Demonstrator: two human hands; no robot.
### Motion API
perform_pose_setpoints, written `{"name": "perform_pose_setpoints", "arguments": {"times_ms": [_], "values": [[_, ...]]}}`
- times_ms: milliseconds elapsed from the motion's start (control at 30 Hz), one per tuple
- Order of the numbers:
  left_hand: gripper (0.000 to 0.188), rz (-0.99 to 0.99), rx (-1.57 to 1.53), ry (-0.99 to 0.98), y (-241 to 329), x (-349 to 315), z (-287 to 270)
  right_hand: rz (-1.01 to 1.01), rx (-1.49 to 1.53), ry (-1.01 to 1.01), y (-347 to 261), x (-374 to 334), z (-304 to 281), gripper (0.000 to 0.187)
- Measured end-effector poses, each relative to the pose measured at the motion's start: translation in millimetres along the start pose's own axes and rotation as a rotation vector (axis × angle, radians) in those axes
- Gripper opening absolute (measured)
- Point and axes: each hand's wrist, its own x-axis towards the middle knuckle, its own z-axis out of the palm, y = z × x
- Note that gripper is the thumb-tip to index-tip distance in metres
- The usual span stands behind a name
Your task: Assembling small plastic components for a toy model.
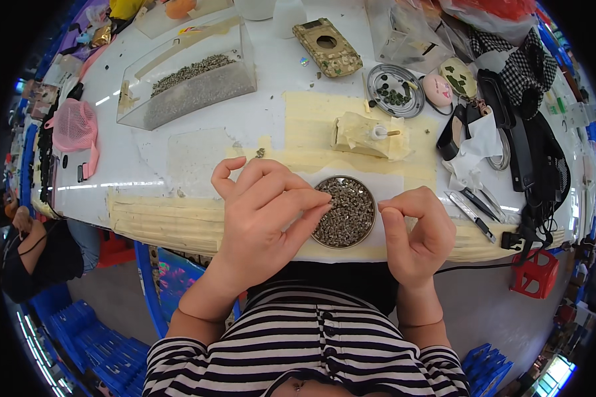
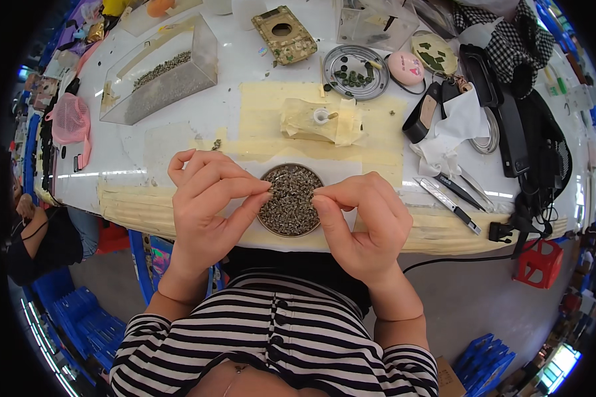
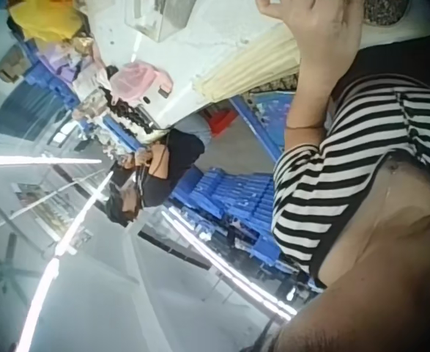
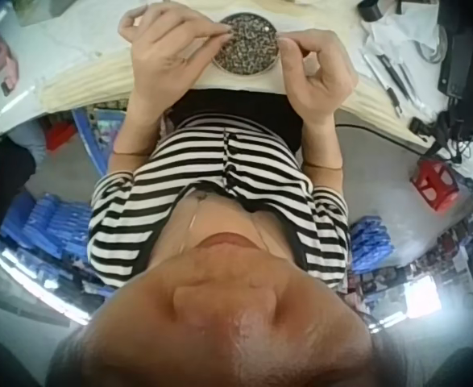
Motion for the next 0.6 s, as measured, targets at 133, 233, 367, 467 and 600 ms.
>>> {"name": "perform_pose_setpoints", "arguments": {"times_ms": [133,233,367,467,600], "values": [[0.016,0.000,-0.006,-0.010,1.0,1.2,2.3,-0.010,-0.018,-0.020,-1.1,0.0,2.9,0.010],[0.016,-0.002,-0.011,-0.028,0.7,0.9,4.1,-0.012,-0.037,-0.030,-1.5,1.0,4.2,0.010],[0.016,-0.012,-0.038,-0.057,-0.7,-0.5,5.2,-0.021,-0.039,-0.085,0.6,-0.7,2.7,0.018],[0.016,-0.009,-0.086,-0.061,0.5,-1.1,4.5,-0.103,-0.050,-0.160,0.3,2.8,1.8,0.028],[0.016,-0.020,-0.171,-0.007,2.3,-1.4,8.4,-0.145,-0.085,-0.196,-1.4,3.7,2.1,0.035]]}}
